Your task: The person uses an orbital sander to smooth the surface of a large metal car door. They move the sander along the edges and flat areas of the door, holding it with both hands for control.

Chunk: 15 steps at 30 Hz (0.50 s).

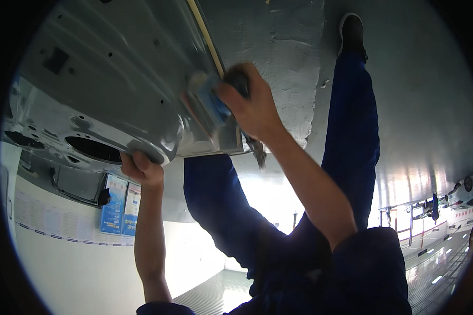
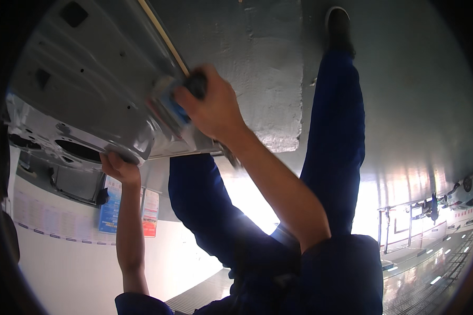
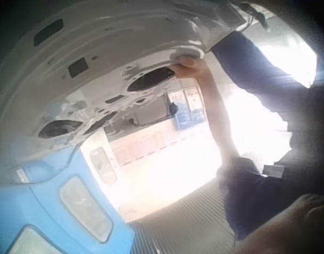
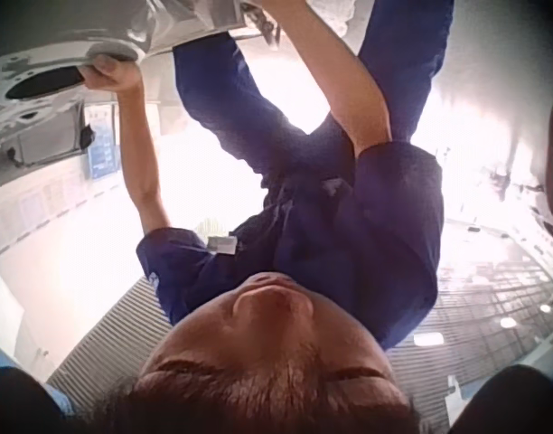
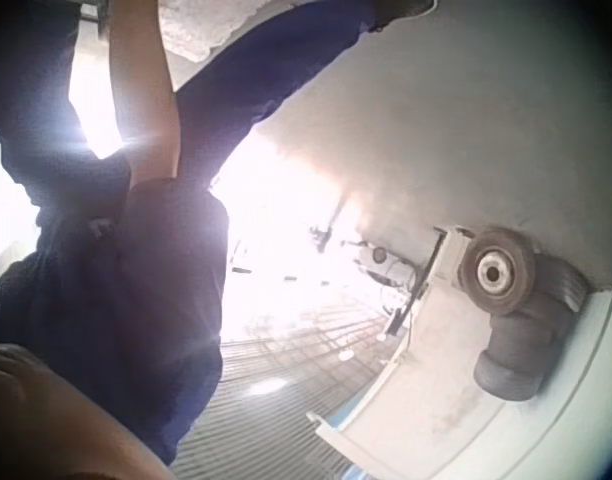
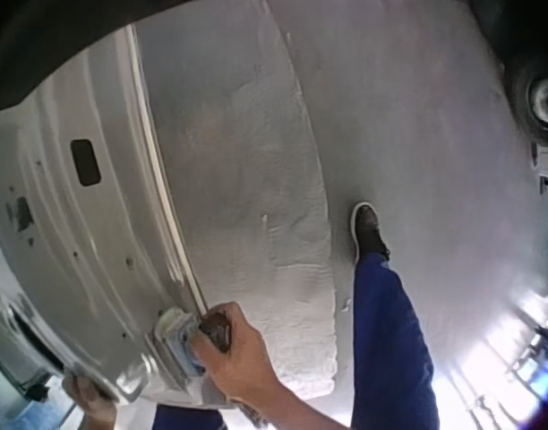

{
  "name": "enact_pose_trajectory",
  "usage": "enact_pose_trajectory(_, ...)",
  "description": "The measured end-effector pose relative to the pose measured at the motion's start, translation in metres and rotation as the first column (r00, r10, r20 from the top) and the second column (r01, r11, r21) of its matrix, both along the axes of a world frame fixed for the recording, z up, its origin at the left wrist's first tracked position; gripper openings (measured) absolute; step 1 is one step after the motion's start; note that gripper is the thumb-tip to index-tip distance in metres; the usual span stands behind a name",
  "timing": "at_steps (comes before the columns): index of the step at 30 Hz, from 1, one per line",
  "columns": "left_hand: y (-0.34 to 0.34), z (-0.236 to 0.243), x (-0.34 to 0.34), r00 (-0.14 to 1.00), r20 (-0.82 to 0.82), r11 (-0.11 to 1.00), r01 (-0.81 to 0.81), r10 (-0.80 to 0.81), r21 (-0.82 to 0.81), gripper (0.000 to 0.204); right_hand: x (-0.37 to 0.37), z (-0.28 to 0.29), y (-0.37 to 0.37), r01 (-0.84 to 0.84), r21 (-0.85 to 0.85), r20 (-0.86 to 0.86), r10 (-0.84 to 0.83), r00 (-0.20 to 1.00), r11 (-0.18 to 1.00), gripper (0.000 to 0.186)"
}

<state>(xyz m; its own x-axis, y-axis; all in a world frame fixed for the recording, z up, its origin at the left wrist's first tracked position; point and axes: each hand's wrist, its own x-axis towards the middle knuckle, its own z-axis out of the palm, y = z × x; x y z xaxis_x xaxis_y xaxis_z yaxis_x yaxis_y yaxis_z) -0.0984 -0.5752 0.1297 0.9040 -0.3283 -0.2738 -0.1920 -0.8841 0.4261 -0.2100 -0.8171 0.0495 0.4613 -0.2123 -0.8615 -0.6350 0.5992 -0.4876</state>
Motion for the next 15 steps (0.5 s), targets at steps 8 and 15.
enact_pose_trajectory(8,-0.003,0.002,0.0,0.997,0.011,0.997,0.082,-0.082,0.009,0.061,-0.037,0.011,0.026,-0.036,0.013,-0.021,0.037,0.999,0.999,0.042)
enact_pose_trajectory(15,-0.004,-0.002,0.004,0.988,0.022,0.988,0.153,-0.152,-0.031,0.063,0.095,-0.014,-0.046,0.039,-0.31,0.202,0.026,0.979,0.95,0.055)
